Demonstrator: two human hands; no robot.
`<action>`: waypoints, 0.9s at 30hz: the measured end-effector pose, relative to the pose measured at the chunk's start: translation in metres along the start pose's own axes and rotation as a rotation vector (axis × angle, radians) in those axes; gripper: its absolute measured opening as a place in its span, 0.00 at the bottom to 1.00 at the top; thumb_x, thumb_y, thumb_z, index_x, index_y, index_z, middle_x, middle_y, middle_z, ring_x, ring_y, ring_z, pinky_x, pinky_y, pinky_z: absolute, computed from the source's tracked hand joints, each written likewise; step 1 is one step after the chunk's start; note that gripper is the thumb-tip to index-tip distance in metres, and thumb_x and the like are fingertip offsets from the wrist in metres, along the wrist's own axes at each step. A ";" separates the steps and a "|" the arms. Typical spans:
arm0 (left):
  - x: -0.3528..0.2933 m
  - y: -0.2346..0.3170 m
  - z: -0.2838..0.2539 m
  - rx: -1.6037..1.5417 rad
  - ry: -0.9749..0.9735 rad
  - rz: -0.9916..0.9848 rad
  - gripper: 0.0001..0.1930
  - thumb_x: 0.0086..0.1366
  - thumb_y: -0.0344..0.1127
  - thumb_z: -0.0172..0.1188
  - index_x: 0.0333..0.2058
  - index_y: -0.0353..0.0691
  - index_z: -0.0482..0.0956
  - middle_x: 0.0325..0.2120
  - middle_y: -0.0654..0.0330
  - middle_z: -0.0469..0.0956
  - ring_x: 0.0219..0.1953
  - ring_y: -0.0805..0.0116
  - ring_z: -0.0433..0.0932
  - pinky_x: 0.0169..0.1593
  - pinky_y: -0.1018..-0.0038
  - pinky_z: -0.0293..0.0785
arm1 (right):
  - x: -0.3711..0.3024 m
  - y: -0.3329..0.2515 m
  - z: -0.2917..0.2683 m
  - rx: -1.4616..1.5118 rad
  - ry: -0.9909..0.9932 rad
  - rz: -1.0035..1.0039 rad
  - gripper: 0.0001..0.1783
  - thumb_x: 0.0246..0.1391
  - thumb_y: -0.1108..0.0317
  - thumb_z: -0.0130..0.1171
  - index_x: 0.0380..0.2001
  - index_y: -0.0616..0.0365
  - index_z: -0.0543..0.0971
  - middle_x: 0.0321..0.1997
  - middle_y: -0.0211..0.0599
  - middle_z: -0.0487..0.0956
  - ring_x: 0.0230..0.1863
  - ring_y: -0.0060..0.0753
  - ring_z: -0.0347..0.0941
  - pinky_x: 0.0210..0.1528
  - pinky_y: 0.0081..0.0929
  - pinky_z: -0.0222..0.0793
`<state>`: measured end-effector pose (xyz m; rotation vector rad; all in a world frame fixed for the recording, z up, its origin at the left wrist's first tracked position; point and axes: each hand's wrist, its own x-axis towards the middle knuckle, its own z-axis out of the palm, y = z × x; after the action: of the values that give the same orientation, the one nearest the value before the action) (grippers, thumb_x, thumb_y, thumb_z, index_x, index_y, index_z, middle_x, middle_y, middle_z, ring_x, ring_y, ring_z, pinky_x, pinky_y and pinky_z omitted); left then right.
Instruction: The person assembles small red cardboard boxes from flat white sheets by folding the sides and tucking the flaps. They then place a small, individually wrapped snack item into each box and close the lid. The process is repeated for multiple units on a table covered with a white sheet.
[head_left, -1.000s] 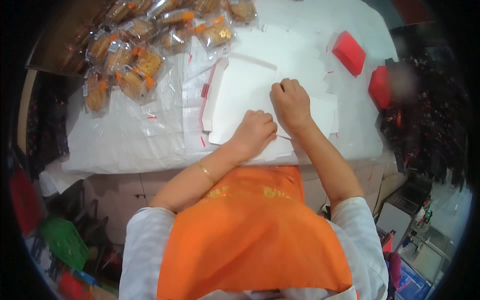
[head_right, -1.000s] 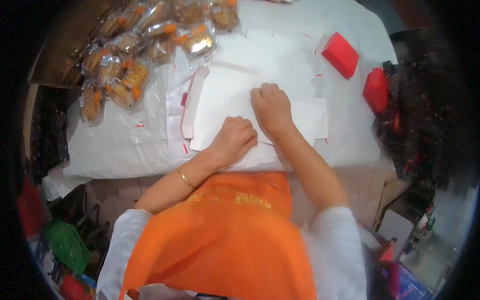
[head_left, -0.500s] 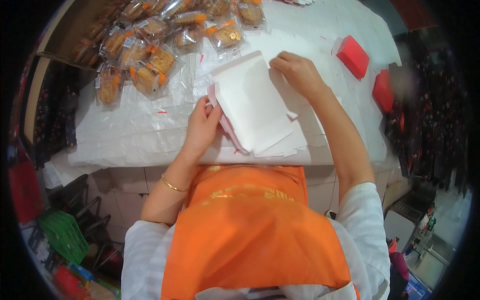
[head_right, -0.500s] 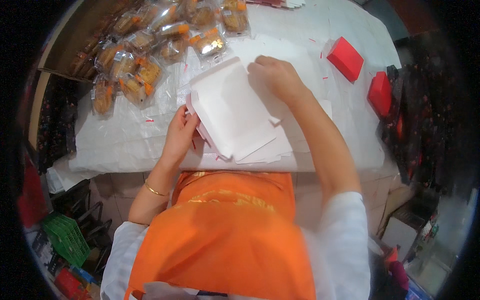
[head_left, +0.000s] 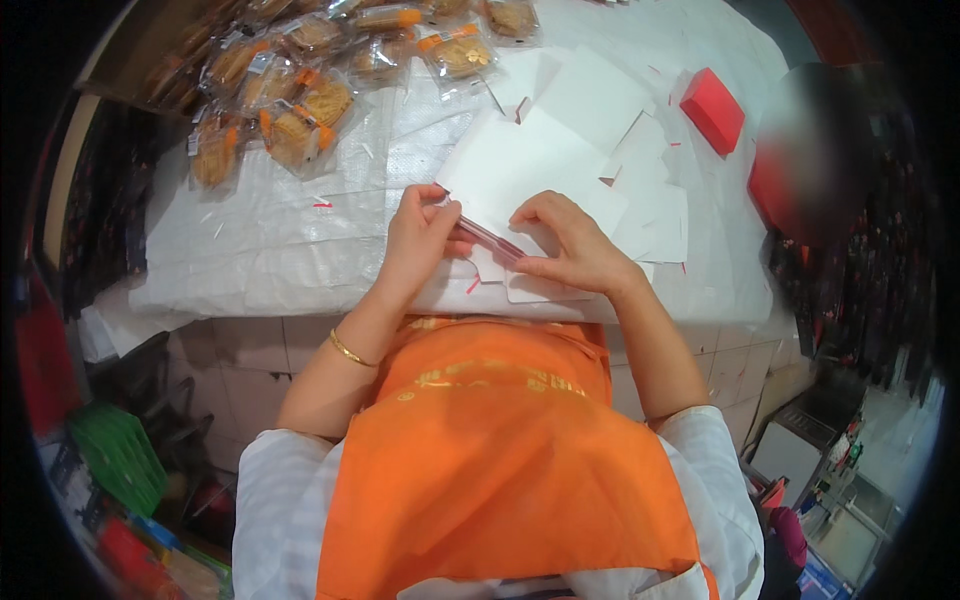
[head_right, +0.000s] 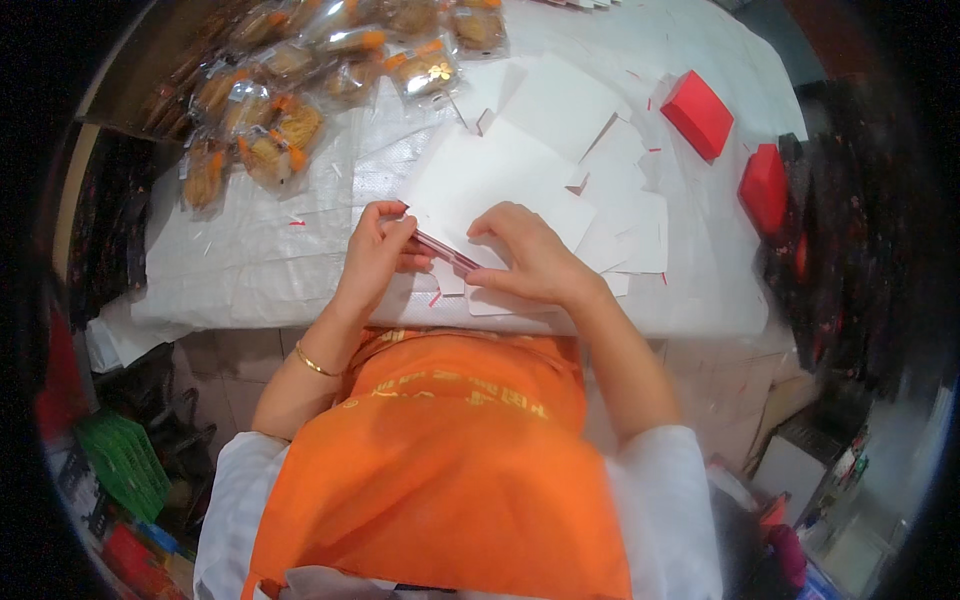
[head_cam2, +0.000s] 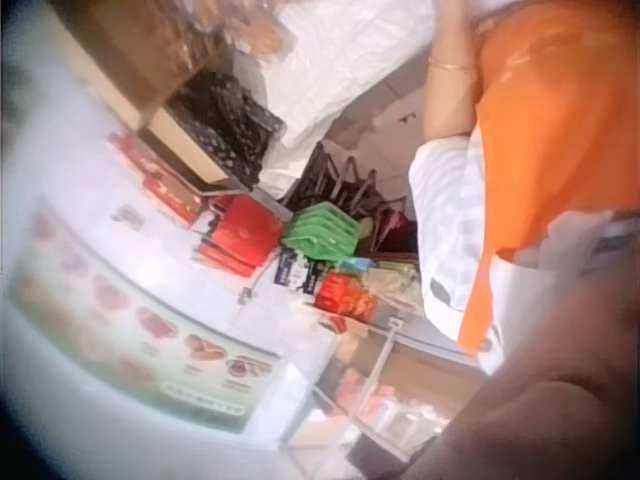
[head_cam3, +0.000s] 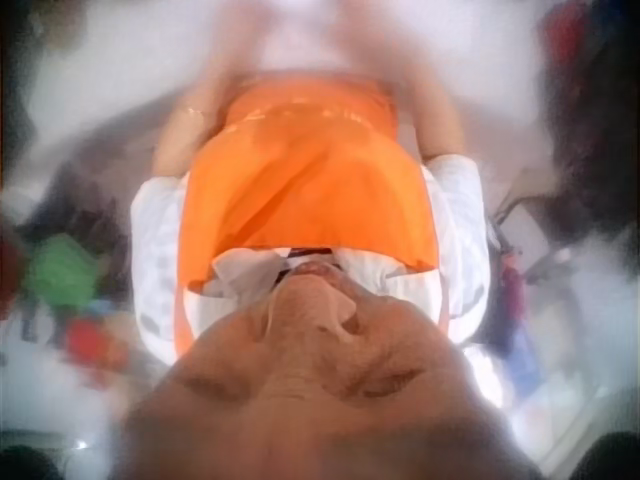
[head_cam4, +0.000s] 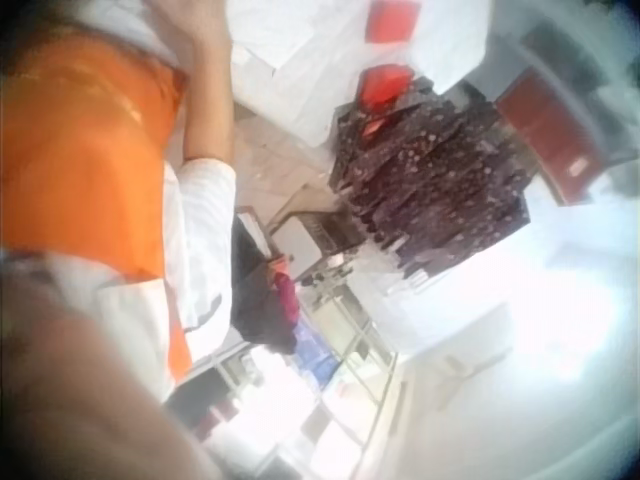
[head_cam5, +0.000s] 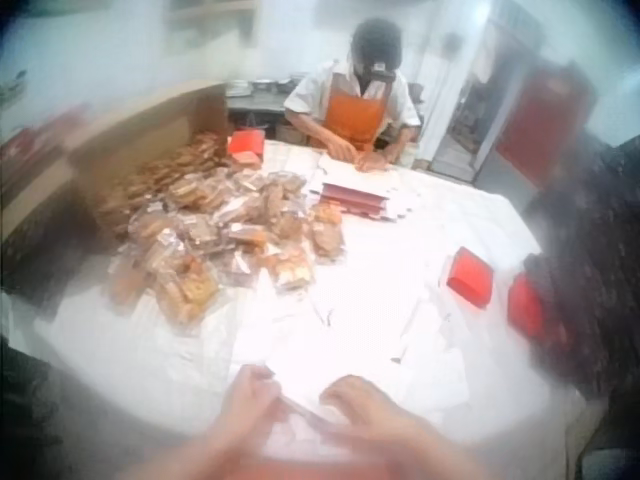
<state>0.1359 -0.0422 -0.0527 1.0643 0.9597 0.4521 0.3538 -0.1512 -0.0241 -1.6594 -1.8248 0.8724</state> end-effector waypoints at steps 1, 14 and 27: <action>0.001 0.001 0.000 0.008 0.004 -0.016 0.18 0.73 0.35 0.52 0.54 0.30 0.60 0.35 0.48 0.80 0.33 0.62 0.85 0.33 0.73 0.83 | -0.002 -0.002 0.002 -0.022 -0.002 0.004 0.22 0.48 0.63 0.70 0.46 0.55 0.75 0.46 0.38 0.75 0.50 0.43 0.72 0.54 0.34 0.68; 0.004 -0.004 0.010 -0.054 -0.006 -0.074 0.15 0.75 0.36 0.48 0.51 0.30 0.60 0.38 0.47 0.78 0.34 0.63 0.84 0.33 0.73 0.83 | 0.001 0.008 -0.002 0.128 -0.034 0.111 0.15 0.48 0.64 0.70 0.38 0.55 0.78 0.42 0.34 0.77 0.46 0.35 0.74 0.52 0.30 0.70; 0.005 -0.004 0.008 -0.068 -0.016 -0.084 0.14 0.74 0.35 0.48 0.50 0.31 0.62 0.38 0.47 0.79 0.33 0.64 0.84 0.34 0.73 0.83 | 0.001 0.006 0.003 0.093 0.029 0.118 0.17 0.51 0.66 0.67 0.45 0.56 0.79 0.48 0.39 0.77 0.51 0.41 0.72 0.55 0.34 0.67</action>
<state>0.1450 -0.0445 -0.0573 0.9614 0.9647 0.4040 0.3552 -0.1498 -0.0307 -1.7261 -1.6547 0.9627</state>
